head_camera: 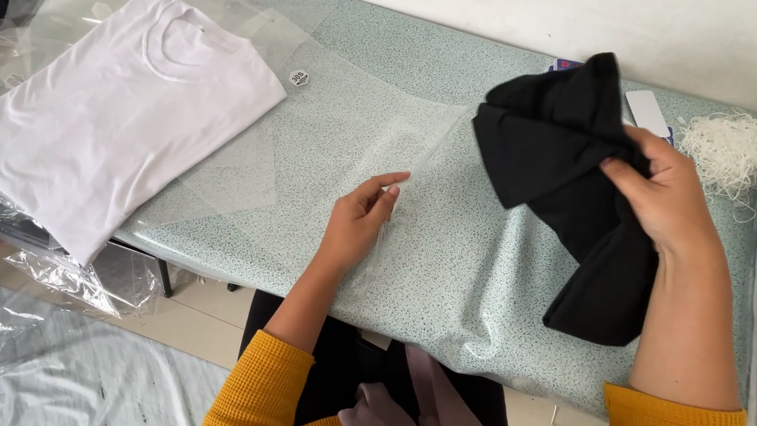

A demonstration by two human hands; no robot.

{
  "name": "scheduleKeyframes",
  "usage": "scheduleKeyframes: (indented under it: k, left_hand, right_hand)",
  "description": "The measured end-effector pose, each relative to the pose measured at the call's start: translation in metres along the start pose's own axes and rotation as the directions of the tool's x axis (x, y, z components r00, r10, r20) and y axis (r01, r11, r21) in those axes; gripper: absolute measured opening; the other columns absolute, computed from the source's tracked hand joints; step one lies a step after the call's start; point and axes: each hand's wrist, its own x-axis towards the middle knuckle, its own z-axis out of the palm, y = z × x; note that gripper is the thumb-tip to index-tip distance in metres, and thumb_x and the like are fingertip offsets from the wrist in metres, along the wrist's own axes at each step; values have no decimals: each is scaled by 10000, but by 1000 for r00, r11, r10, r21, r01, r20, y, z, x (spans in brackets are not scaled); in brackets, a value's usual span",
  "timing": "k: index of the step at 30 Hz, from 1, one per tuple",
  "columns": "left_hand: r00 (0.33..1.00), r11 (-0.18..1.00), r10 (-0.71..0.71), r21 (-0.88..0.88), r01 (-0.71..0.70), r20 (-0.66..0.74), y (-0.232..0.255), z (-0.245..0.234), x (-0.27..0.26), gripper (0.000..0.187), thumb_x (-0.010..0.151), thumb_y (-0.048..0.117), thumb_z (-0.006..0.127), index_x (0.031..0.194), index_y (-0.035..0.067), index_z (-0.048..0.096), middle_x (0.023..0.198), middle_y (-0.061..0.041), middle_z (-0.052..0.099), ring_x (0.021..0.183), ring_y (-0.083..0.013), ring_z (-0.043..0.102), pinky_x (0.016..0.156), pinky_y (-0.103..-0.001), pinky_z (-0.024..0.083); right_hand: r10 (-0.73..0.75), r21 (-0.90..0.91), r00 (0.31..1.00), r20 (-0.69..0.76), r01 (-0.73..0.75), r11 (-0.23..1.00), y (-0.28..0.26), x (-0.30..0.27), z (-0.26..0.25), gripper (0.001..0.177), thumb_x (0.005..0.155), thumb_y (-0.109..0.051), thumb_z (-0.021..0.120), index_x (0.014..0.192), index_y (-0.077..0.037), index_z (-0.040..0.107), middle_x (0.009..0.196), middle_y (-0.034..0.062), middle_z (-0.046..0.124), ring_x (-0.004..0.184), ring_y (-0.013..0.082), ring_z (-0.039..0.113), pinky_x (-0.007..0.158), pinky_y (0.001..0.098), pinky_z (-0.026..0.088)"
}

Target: Folding a t-shirt, attaching a brand tag, and placing it into a plastic bag for shipping or retail.

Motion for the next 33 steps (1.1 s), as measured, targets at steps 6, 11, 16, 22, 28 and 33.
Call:
scheduleKeyframes:
  k: [6,11,16,22,28,33]
  left_hand:
    - [999,998,33,51,-35,28,3,1,-2,302,1051,243,555,1295,141,701,643,84,427,549,-40,343,528,-221,315]
    - [999,999,23,42,-24,28,2,1,-2,305,1047,235,560,1301,140,699,655,88,413,561,-41,332,534,-218,317]
    - [998,995,46,91,-49,40,4,0,-5,296,1050,241,558,1293,152,701,642,94,392,562,-45,335,545,-224,320]
    - [998,997,27,69,-30,52,4,0,-5,342,1049,235,550,1351,136,675,658,96,372,580,-41,327,556,-218,319]
    - [1000,1000,-23,-2,23,17,10,-1,-5,310,1060,262,525,1298,134,678,667,53,482,569,-52,375,559,-224,369]
    - [999,994,20,-105,-24,-35,-4,-4,1,305,1057,249,544,1260,106,720,634,57,459,582,-56,408,590,-225,391]
  right_hand:
    - [-229,-412,935,270,327,850,-7,-19,9,393,910,-64,691,1303,-72,696,1311,67,711,1223,215,652,972,340,515]
    - [-716,-636,667,204,647,421,-23,-49,17,315,916,70,728,1189,-86,755,1215,95,741,1012,254,728,849,364,604]
    - [-471,-783,682,560,622,-31,22,-69,6,445,881,-218,751,1303,-304,641,1184,-49,643,755,143,688,520,285,566]
    - [-236,-809,798,555,583,69,28,-102,-24,300,929,-356,672,1219,-313,610,970,-62,553,710,173,655,417,364,511]
    - [-176,-567,957,232,280,775,-12,-93,-32,271,944,-249,676,1200,-210,753,1125,-12,755,1021,175,709,900,293,479]
    - [-390,-211,918,-74,368,905,1,-59,-6,350,1065,-239,648,1264,45,699,1169,123,720,1055,185,659,901,297,500]
